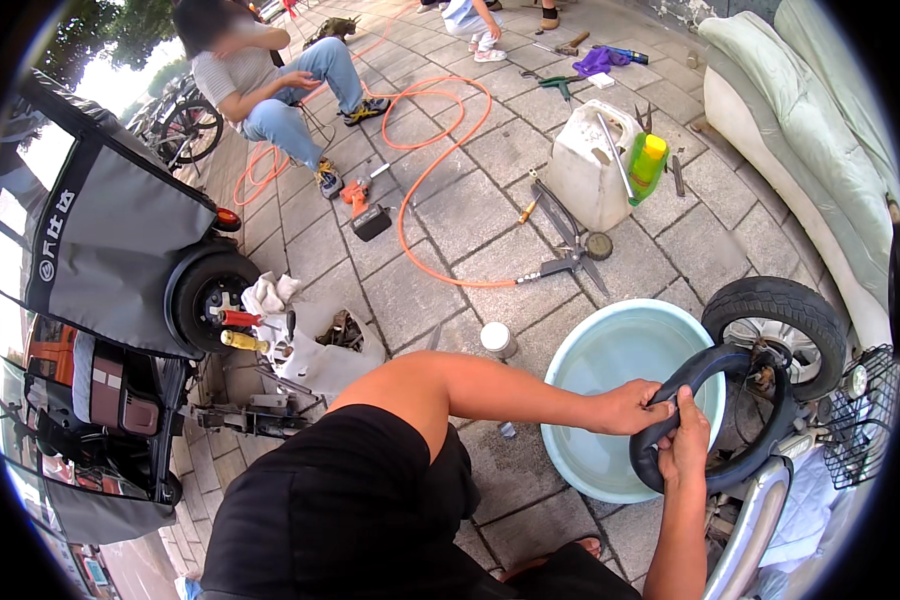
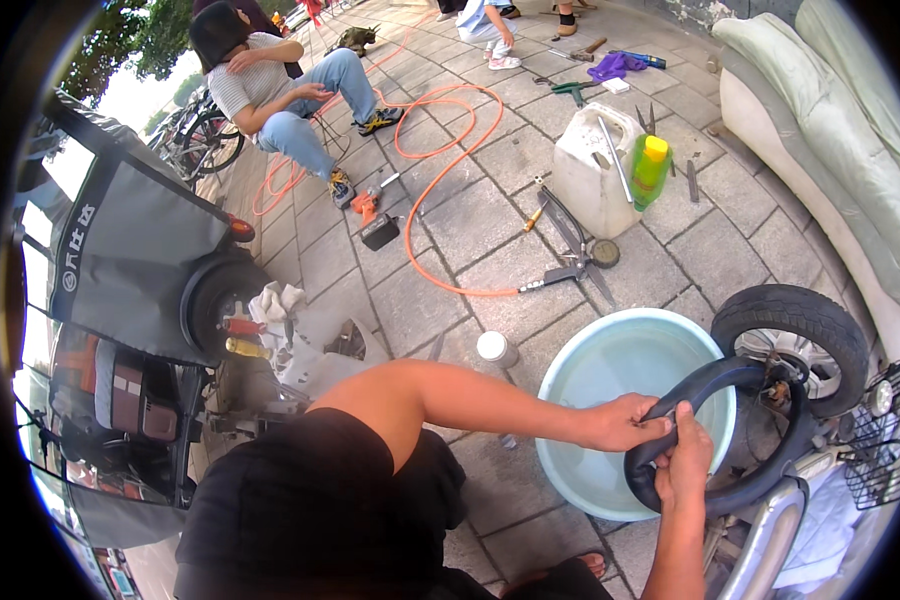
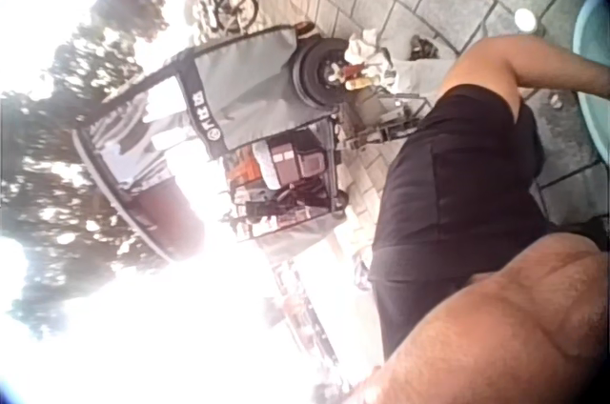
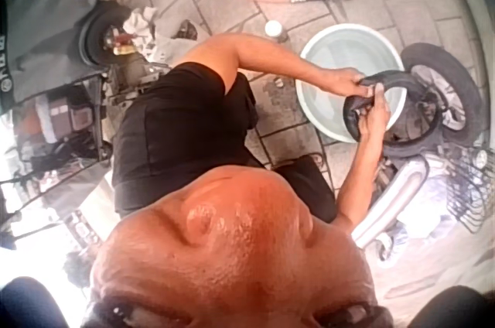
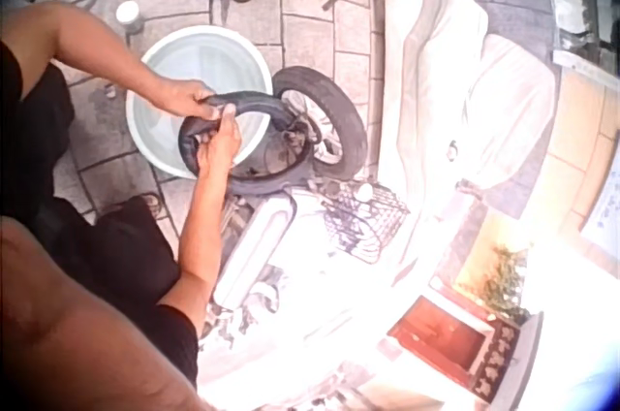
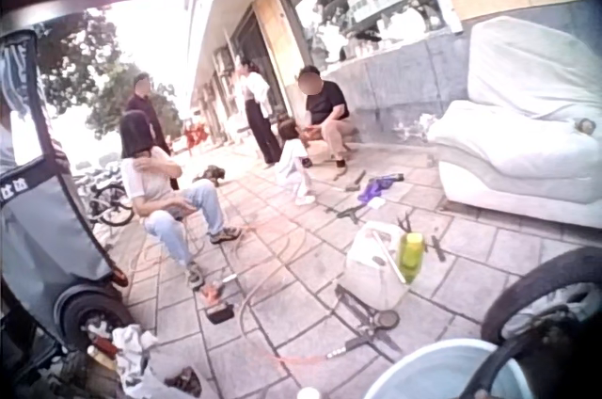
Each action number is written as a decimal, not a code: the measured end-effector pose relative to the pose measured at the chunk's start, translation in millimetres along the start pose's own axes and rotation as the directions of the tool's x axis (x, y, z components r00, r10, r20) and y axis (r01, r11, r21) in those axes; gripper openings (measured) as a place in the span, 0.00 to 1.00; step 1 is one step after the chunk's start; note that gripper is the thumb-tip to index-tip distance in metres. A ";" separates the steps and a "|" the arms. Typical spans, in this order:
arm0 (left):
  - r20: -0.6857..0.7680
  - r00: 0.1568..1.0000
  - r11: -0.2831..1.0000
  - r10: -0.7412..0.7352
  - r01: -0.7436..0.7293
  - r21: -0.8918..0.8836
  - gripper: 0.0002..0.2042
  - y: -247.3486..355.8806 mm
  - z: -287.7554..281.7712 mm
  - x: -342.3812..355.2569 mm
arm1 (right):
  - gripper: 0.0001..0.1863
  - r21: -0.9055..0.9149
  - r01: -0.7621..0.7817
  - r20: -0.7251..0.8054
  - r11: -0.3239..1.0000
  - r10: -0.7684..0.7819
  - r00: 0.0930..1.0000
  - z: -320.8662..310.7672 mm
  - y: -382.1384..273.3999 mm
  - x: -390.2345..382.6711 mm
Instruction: The person cuts a patch, applies glue to a scooter tire, and places the patch over the puncture. They then press the patch firmly to secure it.
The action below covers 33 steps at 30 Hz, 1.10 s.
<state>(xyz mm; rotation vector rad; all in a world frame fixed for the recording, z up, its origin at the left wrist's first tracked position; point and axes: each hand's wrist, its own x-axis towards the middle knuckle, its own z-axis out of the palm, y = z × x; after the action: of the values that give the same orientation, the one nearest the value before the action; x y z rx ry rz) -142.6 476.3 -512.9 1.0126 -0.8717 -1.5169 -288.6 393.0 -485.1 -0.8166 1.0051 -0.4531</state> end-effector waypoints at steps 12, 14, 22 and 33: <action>0.043 0.988 0.959 -0.150 0.156 -0.237 0.13 2.1 -12.2 4.2 | 0.24 -0.322 0.012 -0.185 0.947 -0.075 0.980 -14.7 -16.4 12.5; -0.009 0.975 0.955 -0.223 0.216 -0.202 0.17 -1.8 -12.3 5.3 | 0.23 -0.438 0.115 -0.207 0.892 -0.224 0.952 -36.9 -13.0 14.3; 0.049 0.979 0.974 -0.197 0.201 -0.102 0.18 -5.8 -20.3 1.3 | 0.15 -0.749 0.591 0.305 0.300 -0.636 0.709 -38.0 -25.2 -16.5; 0.043 0.983 0.977 -0.179 0.173 0.122 0.22 -14.3 -19.1 -2.7 | 0.11 -0.797 0.426 0.186 0.428 -0.497 0.847 -27.9 -24.0 -9.2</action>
<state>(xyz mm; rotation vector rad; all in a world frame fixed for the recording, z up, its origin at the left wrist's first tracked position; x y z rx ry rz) -129.9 481.1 -532.7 1.1655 -0.9388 -1.6631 -316.9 373.3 -469.2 -2.0014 1.0465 -0.4778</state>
